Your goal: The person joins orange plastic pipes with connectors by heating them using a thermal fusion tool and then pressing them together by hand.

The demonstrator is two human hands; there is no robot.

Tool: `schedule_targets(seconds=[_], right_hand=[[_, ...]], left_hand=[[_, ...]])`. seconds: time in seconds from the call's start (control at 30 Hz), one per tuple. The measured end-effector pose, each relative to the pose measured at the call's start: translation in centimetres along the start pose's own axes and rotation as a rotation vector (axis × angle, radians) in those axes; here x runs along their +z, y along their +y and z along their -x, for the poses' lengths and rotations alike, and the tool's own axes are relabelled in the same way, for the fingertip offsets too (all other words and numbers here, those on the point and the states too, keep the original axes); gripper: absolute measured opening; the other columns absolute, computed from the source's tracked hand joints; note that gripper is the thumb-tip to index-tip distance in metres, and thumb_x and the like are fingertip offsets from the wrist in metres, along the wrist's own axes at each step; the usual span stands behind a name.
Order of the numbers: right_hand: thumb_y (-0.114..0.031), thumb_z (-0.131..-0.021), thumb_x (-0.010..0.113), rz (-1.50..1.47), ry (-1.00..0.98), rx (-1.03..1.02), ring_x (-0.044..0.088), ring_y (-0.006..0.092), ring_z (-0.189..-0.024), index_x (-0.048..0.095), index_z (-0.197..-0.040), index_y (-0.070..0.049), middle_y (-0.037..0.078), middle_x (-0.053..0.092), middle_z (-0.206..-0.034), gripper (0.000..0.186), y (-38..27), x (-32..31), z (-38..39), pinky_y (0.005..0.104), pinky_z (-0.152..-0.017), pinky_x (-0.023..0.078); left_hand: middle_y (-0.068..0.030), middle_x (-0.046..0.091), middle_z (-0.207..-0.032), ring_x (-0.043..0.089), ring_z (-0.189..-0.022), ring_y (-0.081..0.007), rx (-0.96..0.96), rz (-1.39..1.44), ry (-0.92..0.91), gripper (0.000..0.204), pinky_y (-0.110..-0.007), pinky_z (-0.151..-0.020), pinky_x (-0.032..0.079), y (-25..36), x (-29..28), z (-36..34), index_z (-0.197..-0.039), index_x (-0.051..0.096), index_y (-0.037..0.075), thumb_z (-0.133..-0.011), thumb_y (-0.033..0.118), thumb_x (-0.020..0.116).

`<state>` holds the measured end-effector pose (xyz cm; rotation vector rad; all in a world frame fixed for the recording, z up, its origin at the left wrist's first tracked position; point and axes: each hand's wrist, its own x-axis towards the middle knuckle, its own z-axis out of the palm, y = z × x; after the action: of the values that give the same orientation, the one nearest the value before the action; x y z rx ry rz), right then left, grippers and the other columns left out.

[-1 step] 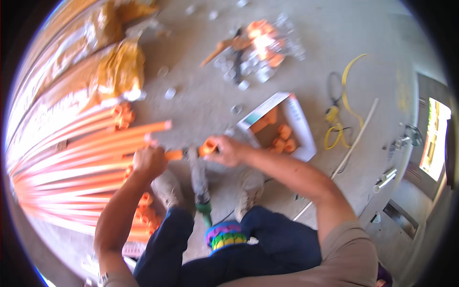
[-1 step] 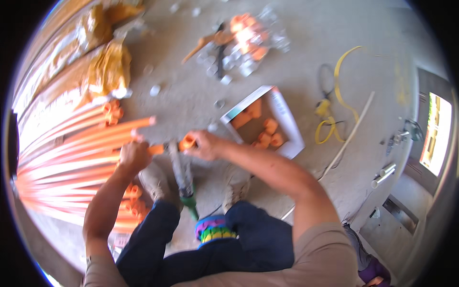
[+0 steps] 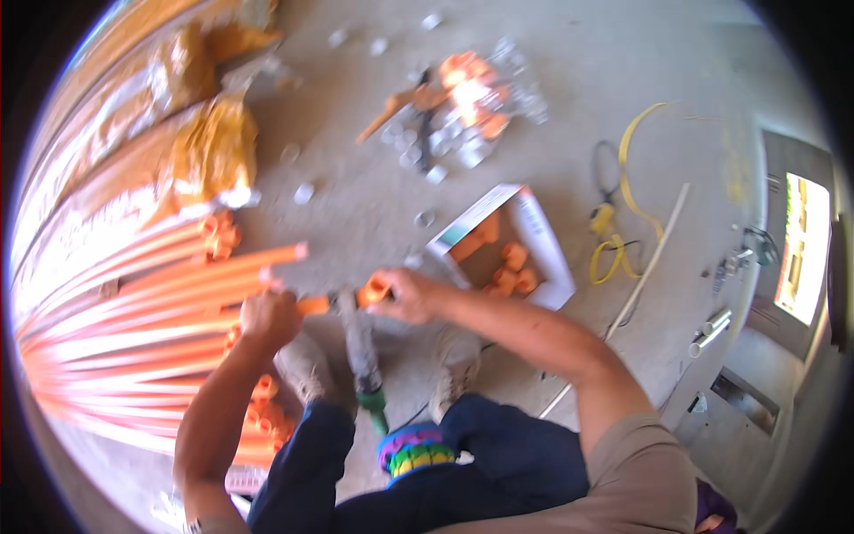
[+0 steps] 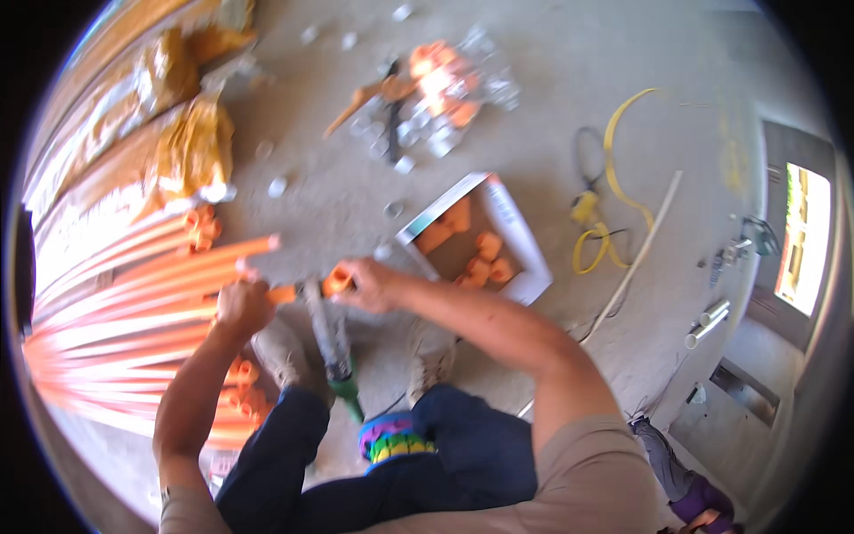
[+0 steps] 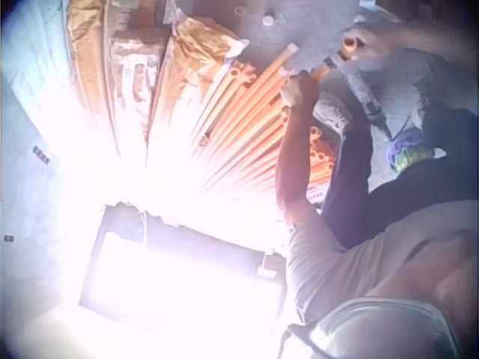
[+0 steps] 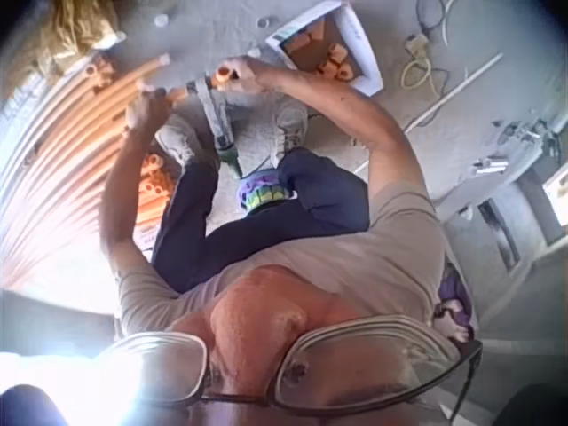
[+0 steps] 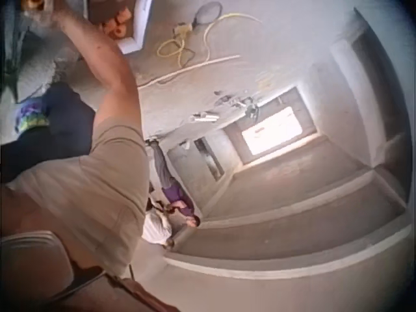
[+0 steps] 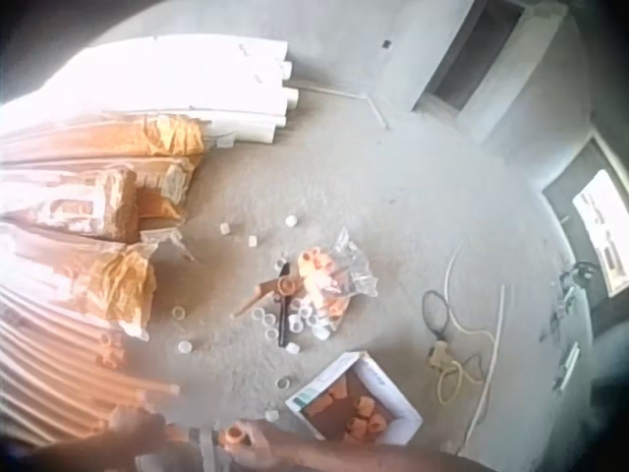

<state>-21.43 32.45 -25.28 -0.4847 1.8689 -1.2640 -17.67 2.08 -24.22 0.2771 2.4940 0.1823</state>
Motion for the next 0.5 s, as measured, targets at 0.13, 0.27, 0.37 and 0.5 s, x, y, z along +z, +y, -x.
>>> schedule_targets(seconds=[0.13,0.27,0.37,0.5], right_hand=[[-0.029,-0.089,0.078,0.084,0.012,-0.001,0.068,0.0376,-0.087,0.059,-0.107,-0.002,0.022,0.068,-0.093,0.038,0.3,1.1,-0.4,0.0452,-0.079,0.053],[-0.031,-0.088,0.077,0.094,-0.026,0.060,0.069,0.0387,-0.091,0.058,-0.113,-0.001,0.024,0.070,-0.099,0.043,-0.4,0.7,0.4,0.0459,-0.081,0.053],[-0.032,-0.087,0.078,0.095,0.030,0.076,0.070,0.0379,-0.095,0.060,-0.111,0.000,0.023,0.071,-0.101,0.044,1.6,1.3,0.5,0.0457,-0.083,0.053],[-0.035,-0.084,0.080,0.108,0.015,0.116,0.070,0.0375,-0.102,0.067,-0.111,0.000,0.024,0.072,-0.105,0.046,-0.5,0.6,0.1,0.0447,-0.087,0.053]], left_hand=[[-0.0185,0.075,-0.082,0.075,-0.075,-0.0366,-0.040,-0.012,-0.031,0.019,-0.050,-0.072,0.060,-0.6,0.7,0.0,-0.087,0.076,0.012,-0.082,0.025,0.063],[-0.0195,0.075,-0.086,0.074,-0.084,-0.0382,-0.001,0.041,-0.088,0.026,-0.052,-0.079,0.059,-0.1,-0.1,0.3,-0.089,0.077,0.012,-0.082,0.036,0.070],[-0.0189,0.075,-0.097,0.073,-0.093,-0.0390,0.040,0.051,-0.193,0.035,-0.052,-0.085,0.058,0.0,-1.0,-0.4,-0.099,0.076,0.011,-0.085,0.042,0.069],[-0.0205,0.073,-0.112,0.070,-0.107,-0.0391,0.026,0.066,-0.283,0.046,-0.052,-0.093,0.055,-0.5,-2.2,0.3,-0.119,0.070,0.011,-0.089,0.046,0.066]])
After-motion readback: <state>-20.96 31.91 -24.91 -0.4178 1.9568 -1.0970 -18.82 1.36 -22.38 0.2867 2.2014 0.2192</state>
